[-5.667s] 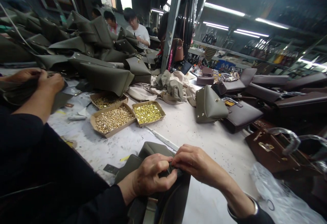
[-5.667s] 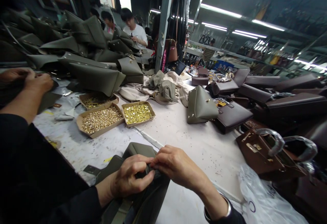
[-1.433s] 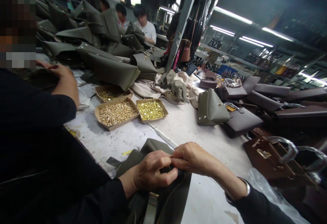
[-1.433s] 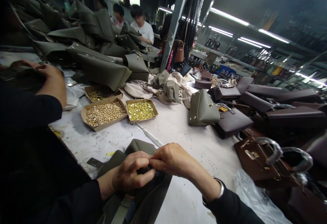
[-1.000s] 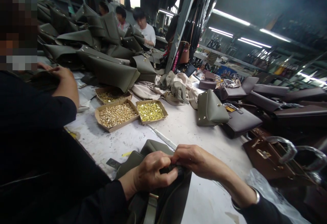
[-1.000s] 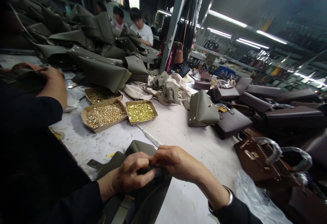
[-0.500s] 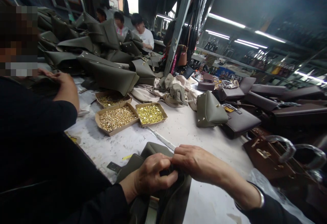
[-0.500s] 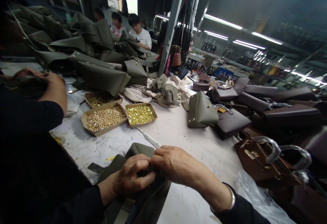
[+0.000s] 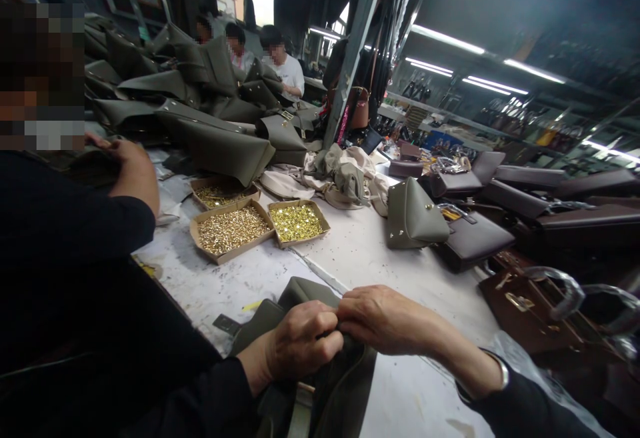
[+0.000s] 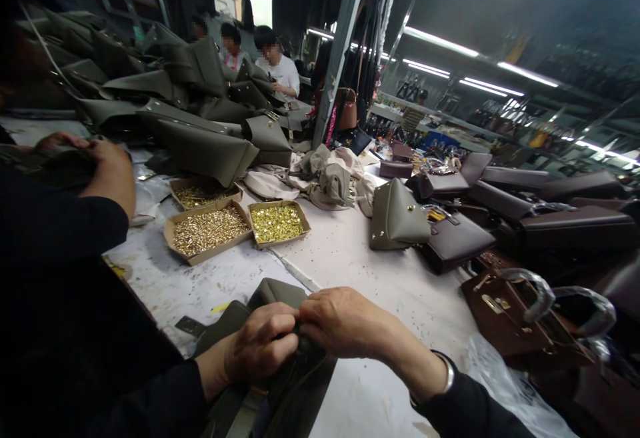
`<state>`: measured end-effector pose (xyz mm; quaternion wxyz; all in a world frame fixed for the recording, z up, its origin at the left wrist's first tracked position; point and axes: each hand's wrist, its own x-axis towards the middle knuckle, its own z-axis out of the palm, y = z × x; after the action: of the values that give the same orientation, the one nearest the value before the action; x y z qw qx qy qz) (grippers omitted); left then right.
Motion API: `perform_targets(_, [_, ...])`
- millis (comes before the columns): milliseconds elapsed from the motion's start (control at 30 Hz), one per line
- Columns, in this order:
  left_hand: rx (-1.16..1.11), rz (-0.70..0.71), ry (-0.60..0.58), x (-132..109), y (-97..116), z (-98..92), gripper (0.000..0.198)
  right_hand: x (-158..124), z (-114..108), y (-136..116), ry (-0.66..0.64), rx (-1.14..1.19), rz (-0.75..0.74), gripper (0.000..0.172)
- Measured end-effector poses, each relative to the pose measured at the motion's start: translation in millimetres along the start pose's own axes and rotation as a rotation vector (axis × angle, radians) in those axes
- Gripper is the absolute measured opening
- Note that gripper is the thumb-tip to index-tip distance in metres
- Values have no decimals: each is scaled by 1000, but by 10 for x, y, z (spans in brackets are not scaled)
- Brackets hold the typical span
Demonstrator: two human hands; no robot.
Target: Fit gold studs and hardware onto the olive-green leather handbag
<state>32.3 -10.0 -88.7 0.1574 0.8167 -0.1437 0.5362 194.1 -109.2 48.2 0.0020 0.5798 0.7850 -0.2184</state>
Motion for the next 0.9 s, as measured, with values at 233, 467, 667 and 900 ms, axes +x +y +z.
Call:
perform_targets(233, [19, -24, -26, 11, 9, 9, 11, 84, 144, 48, 4, 78, 113, 23])
perform_targets(467, [48, -75, -30, -32, 10, 32, 9, -14, 87, 56, 100, 80, 70, 15])
perform_targets(667, [22, -75, -34, 2, 10, 9, 11, -45, -70, 14, -3, 98, -24, 15])
perform_targets(900, [-9, -67, -25, 7, -1, 3, 9, -73, -45, -21, -11, -82, -60, 17])
